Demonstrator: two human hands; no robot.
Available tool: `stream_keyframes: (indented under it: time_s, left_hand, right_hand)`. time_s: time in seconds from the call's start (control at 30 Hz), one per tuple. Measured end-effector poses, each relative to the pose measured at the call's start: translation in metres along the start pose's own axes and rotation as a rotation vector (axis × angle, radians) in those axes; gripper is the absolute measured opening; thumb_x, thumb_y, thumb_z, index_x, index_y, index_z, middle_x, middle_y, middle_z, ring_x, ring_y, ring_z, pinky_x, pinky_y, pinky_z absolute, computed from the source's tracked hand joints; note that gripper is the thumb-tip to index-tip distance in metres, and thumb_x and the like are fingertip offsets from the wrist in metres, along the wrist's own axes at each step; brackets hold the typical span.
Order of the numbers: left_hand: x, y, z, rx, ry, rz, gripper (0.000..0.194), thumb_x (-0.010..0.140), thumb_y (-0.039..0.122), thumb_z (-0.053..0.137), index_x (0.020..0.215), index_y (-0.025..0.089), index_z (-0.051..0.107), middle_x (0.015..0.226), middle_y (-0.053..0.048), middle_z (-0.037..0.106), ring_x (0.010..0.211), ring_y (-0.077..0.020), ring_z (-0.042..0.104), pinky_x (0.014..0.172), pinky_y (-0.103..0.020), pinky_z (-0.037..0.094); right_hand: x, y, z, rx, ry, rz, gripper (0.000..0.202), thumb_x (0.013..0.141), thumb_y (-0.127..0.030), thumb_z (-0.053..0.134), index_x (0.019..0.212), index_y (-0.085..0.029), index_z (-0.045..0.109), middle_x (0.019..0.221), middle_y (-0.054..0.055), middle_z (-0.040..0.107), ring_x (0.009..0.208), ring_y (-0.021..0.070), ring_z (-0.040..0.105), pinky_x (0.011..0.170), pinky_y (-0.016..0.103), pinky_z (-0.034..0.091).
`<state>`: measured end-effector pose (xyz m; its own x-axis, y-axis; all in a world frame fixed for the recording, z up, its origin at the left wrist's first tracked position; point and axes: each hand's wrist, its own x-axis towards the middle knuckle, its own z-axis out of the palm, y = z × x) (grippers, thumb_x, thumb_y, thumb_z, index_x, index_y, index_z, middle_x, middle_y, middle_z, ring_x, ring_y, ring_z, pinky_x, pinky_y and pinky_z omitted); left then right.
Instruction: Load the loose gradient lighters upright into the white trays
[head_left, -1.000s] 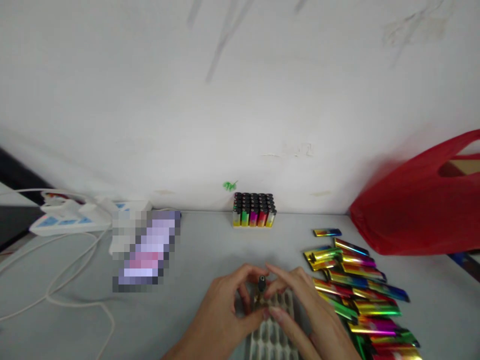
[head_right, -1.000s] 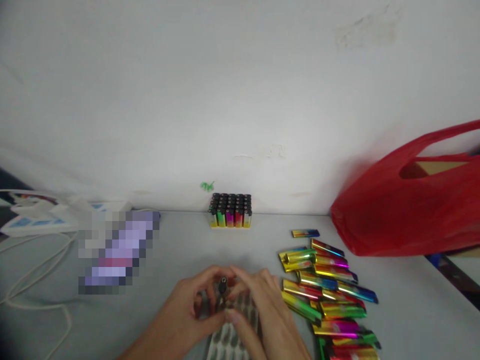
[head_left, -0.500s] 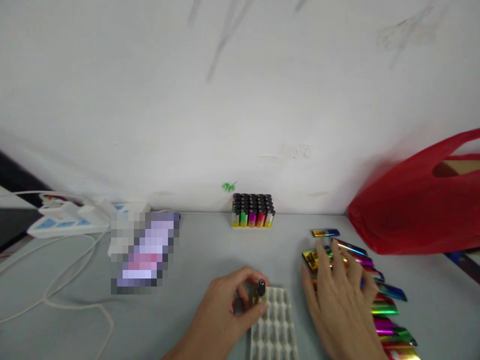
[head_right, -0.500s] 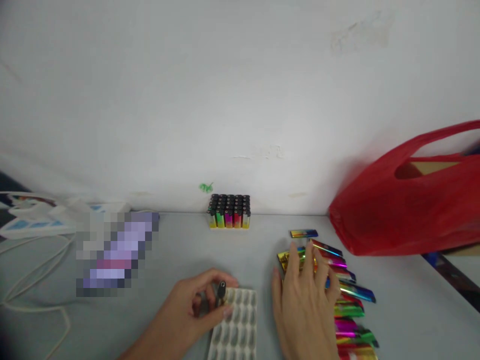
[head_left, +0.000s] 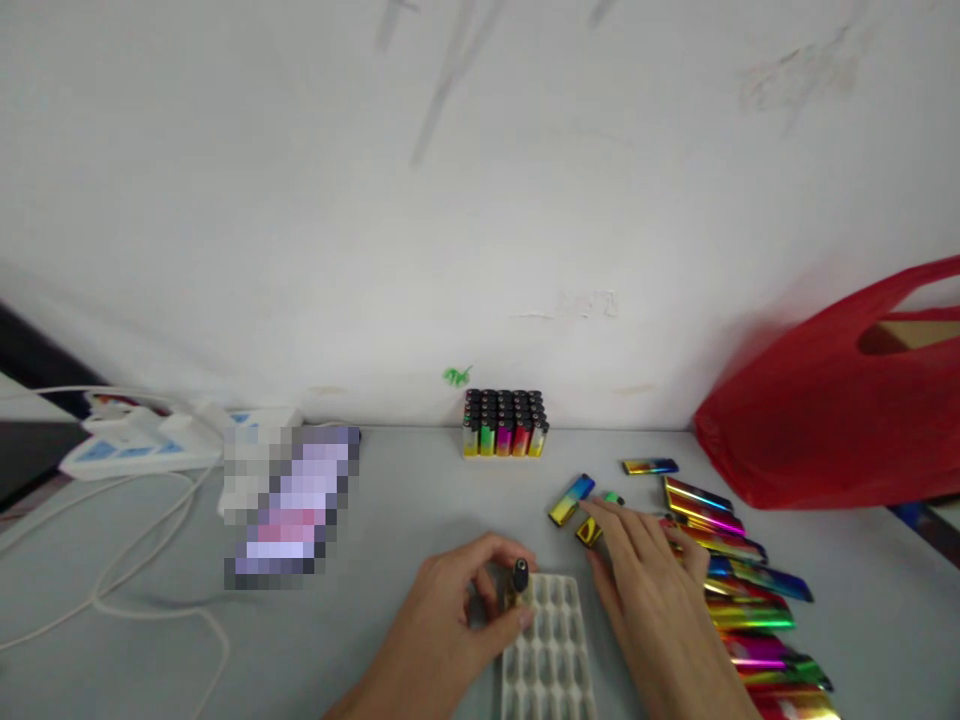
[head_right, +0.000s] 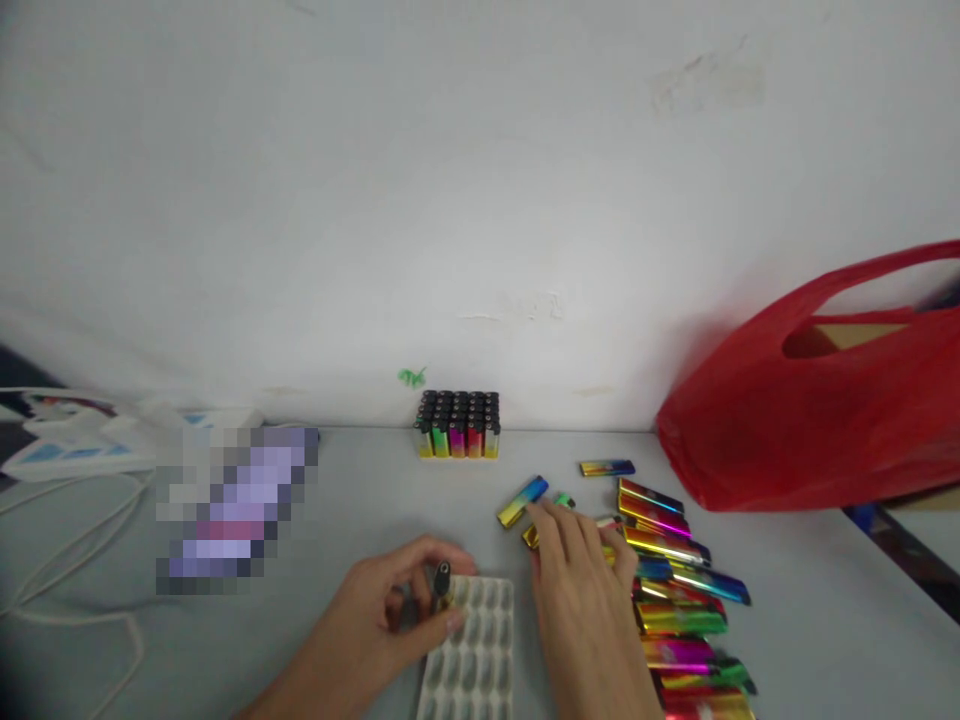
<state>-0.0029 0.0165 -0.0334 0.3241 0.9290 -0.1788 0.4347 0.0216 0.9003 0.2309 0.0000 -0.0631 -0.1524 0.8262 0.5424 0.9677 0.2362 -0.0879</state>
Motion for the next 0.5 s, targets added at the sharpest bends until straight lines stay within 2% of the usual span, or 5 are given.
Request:
stream_keyframes:
  time_s: [0.07, 0.13, 0.23, 0.33, 0.5]
  left_hand:
    - [-0.001, 0.000, 0.001, -0.002, -0.002, 0.001, 0.032, 0.083, 0.025, 0.082, 0.115, 0.025, 0.084, 0.070, 0.006, 0.064, 0.065, -0.0156, 0.059, 0.062, -0.024, 0.039]
    - [-0.001, 0.000, 0.001, 0.005, 0.003, 0.003, 0.031, 0.084, 0.026, 0.082, 0.115, 0.025, 0.084, 0.069, 0.006, 0.063, 0.064, -0.0156, 0.059, 0.062, -0.024, 0.039]
    - [-0.002, 0.000, 0.001, 0.003, 0.008, 0.003, 0.031, 0.083, 0.025, 0.082, 0.114, 0.025, 0.084, 0.069, 0.006, 0.063, 0.063, -0.0148, 0.057, 0.061, -0.024, 0.039]
    - [-0.001, 0.000, 0.000, 0.011, 0.004, 0.008, 0.032, 0.083, 0.025, 0.082, 0.115, 0.025, 0.084, 0.068, 0.007, 0.062, 0.062, -0.0145, 0.056, 0.061, -0.024, 0.039]
    - [0.000, -0.002, -0.001, 0.037, -0.012, 0.007, 0.034, 0.083, 0.026, 0.082, 0.117, 0.026, 0.084, 0.071, 0.006, 0.066, 0.064, -0.0158, 0.059, 0.061, -0.024, 0.040]
  right_hand:
    - [0.003, -0.002, -0.007, 0.061, -0.006, 0.000, 0.030, 0.109, -0.011, 0.048, 0.127, -0.026, 0.068, 0.121, 0.008, 0.084, 0.111, 0.0322, 0.077, 0.101, 0.051, 0.037]
    - [0.004, -0.005, -0.013, 0.100, -0.013, 0.009, 0.025, 0.109, -0.017, 0.051, 0.126, -0.026, 0.067, 0.124, 0.009, 0.082, 0.115, 0.0326, 0.075, 0.103, 0.051, 0.037]
    - [0.003, -0.007, -0.017, 0.043, 0.000, 0.056, 0.029, 0.111, -0.031, 0.051, 0.136, -0.023, 0.063, 0.139, 0.018, 0.075, 0.127, 0.0385, 0.069, 0.104, 0.056, 0.038]
    - [0.001, -0.004, -0.016, -0.061, -0.017, 0.124, 0.037, 0.113, -0.041, 0.047, 0.140, -0.021, 0.064, 0.140, 0.021, 0.075, 0.131, 0.0446, 0.065, 0.104, 0.063, 0.037]
    - [0.000, -0.002, -0.012, 0.012, -0.082, 0.113, 0.028, 0.110, -0.036, 0.057, 0.131, -0.030, 0.074, 0.134, 0.016, 0.078, 0.127, 0.0448, 0.068, 0.102, 0.067, 0.039]
